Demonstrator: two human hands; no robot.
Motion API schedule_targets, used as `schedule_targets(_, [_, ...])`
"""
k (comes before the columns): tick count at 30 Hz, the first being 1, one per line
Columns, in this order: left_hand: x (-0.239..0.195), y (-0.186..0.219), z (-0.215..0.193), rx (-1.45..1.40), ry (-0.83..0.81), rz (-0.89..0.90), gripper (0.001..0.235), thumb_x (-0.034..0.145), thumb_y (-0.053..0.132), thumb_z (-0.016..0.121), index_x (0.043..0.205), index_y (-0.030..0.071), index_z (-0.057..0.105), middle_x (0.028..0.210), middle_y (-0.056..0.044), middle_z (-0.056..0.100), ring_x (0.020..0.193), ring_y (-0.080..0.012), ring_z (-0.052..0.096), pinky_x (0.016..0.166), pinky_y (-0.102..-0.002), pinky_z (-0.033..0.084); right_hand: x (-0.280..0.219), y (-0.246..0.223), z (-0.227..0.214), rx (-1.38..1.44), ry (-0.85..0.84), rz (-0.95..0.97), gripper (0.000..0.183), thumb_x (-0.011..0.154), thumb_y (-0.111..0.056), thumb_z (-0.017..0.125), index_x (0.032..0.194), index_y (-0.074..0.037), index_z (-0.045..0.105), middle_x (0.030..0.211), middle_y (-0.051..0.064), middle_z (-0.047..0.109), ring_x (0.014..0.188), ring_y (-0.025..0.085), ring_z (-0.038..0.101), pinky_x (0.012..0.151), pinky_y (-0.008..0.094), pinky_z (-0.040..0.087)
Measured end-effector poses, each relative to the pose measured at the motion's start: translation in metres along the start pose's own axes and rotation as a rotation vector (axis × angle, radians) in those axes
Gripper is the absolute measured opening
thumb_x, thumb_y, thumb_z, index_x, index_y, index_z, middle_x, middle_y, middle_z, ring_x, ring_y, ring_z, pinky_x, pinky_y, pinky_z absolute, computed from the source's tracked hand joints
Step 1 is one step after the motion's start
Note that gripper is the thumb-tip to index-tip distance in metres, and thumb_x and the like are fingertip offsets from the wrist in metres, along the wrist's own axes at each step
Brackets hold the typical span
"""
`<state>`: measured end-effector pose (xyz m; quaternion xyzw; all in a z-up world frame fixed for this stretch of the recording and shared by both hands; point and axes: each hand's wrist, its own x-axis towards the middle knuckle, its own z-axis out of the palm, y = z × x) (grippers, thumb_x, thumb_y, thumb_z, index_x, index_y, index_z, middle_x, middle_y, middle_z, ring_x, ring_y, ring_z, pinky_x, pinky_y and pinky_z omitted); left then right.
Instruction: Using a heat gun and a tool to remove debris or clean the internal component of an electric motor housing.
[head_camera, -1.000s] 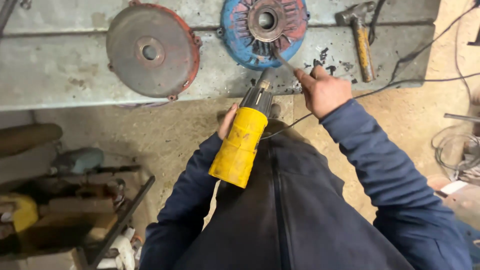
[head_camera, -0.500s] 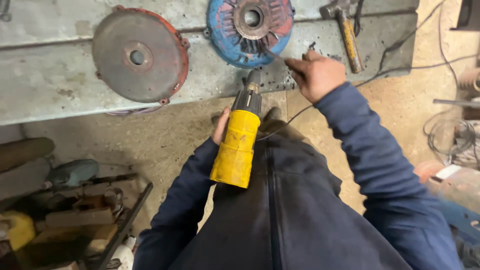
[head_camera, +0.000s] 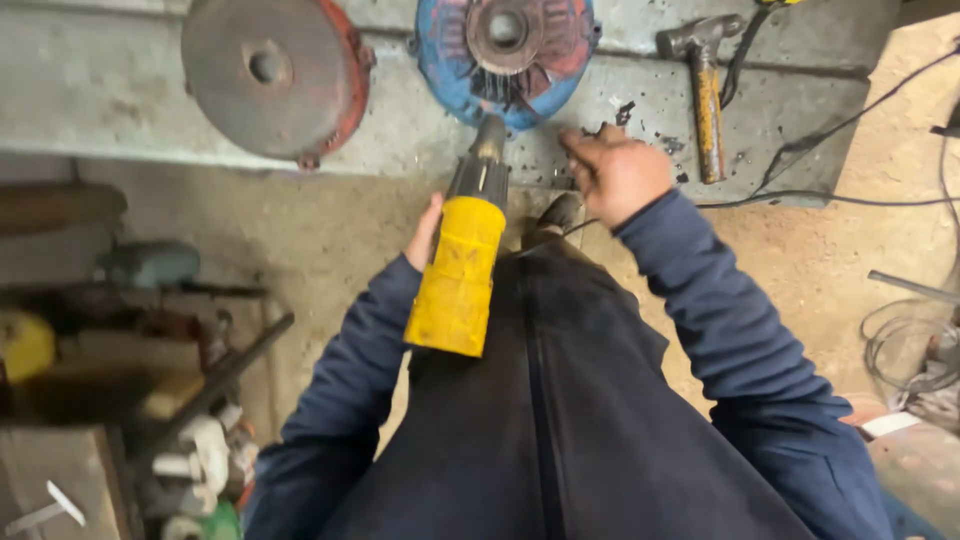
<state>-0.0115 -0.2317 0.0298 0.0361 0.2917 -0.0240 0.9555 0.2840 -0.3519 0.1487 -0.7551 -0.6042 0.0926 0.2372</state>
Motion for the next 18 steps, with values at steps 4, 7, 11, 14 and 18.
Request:
schedule_targets(4, [0.009,0.003,0.021,0.043,0.136,0.115,0.086,0.096,0.076,0.049,0.14,0.002,0.06,0.117,-0.014,0.073,0.097,-0.0298,0.072,0.084,-0.045,0.06,0.006,-0.003,0.013,-0.038,0.033,-0.009,0.039,0.09,-0.016,0.069,0.128,-0.02,0.074,0.083,0.01,0.063,0.065,0.033,0.065,0.056,0.044,0.053])
schedule_targets(7, [-0.001,-0.02,0.033,-0.02,0.185,0.134,0.083,0.093,0.073,0.049,0.142,0.007,0.058,0.123,-0.012,0.072,0.102,-0.0286,0.072,0.088,-0.045,0.06,0.003,-0.006,0.009,-0.073,0.041,-0.02,0.039,0.09,-0.018,0.069,0.128,-0.019,0.073,0.082,0.01,0.063,0.058,0.032,0.064,0.052,0.044,0.053])
schedule_targets(11, [-0.007,-0.025,0.036,0.049,0.213,0.187,0.084,0.094,0.073,0.05,0.143,0.006,0.057,0.126,-0.013,0.07,0.105,-0.0283,0.071,0.09,-0.045,0.058,0.008,-0.001,0.003,-0.117,0.037,-0.061,0.041,0.091,-0.018,0.068,0.132,-0.015,0.073,0.08,0.009,0.064,0.054,0.03,0.063,0.048,0.043,0.052])
schedule_targets(14, [0.004,-0.004,0.023,0.073,0.169,0.23,0.082,0.098,0.07,0.05,0.147,0.004,0.056,0.131,-0.013,0.069,0.111,-0.0274,0.07,0.096,-0.043,0.057,0.027,0.001,-0.009,-0.169,0.077,-0.085,0.04,0.09,-0.019,0.068,0.129,-0.014,0.073,0.08,0.008,0.065,0.057,0.029,0.065,0.049,0.043,0.052])
schedule_targets(18, [0.002,0.033,0.026,0.108,0.066,0.12,0.081,0.099,0.07,0.048,0.147,0.005,0.054,0.129,-0.013,0.069,0.111,-0.0279,0.069,0.095,-0.043,0.057,0.035,0.011,-0.009,-0.394,0.02,-0.244,0.039,0.094,-0.019,0.063,0.131,-0.01,0.072,0.083,0.008,0.066,0.06,0.019,0.065,0.052,0.036,0.051])
